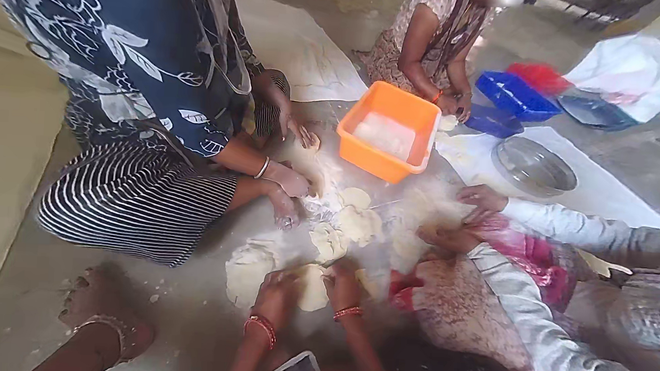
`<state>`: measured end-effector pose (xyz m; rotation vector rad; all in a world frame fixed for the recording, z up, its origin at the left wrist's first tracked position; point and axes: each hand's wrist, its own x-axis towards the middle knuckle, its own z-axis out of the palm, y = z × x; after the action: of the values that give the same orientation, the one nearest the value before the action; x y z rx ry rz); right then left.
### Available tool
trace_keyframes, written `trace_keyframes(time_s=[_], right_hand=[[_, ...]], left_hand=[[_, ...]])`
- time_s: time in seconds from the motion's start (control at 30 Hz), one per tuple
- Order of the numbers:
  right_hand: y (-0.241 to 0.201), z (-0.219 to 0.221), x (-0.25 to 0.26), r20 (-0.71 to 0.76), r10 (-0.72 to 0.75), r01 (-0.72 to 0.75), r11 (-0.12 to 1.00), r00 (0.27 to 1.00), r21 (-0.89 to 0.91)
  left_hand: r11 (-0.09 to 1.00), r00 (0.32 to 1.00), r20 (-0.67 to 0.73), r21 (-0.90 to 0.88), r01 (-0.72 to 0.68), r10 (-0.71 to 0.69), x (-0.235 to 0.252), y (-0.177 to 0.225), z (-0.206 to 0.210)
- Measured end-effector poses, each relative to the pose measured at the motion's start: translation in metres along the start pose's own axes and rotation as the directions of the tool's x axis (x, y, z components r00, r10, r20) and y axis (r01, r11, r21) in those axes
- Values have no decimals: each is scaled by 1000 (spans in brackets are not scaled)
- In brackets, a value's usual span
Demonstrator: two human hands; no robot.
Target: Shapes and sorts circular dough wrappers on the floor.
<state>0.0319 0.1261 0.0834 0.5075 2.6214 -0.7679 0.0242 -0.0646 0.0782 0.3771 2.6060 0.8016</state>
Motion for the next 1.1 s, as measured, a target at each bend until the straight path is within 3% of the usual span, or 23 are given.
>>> trace_keyframes(time_s=[0.2,0.27,0.33,0.4,0.47,0.53,0.63,0.73,0.93,1.1], right_hand=[[3,0,4,-80,-14,18,998,997,59],[3,1,4,-99,-2,8,998,995,62],[0,3,1,-144,-25,35,997,989,73],[-4,4,-2,-129,-84,95,993,988,75],[-9,3,-3,-21,-104,104,995,994,11],[-13,5,-4,16,-131,132,989,991,-63],[-16,8,-6,25,-208,209,971,978,-116],[-17,12,-7,31,-257,259,961,966,-94],[-18,18,-11,3,-321,321,947,947,-33],[-25,20,-14,-5,-355,354,932,935,72]], left_hand=[[932,946,-314,-360,-42,-79,-3,-16,3],[836,876,-439,-543,-82,-199,-3,-22,4],[685,786,-479,-722,-100,-390,-4,-25,0],[614,704,-487,-784,-91,-517,-7,-30,-10],[672,709,-457,-740,32,-537,-10,-45,-16],[790,795,-383,-584,185,-470,-12,-63,-20],[930,874,-357,-281,236,-329,-13,-75,-23],[962,882,-387,-139,233,-270,-9,-72,-24],[934,877,-349,13,358,-332,-1,-58,-36],[962,896,-350,-88,260,-274,-6,-56,-50]])
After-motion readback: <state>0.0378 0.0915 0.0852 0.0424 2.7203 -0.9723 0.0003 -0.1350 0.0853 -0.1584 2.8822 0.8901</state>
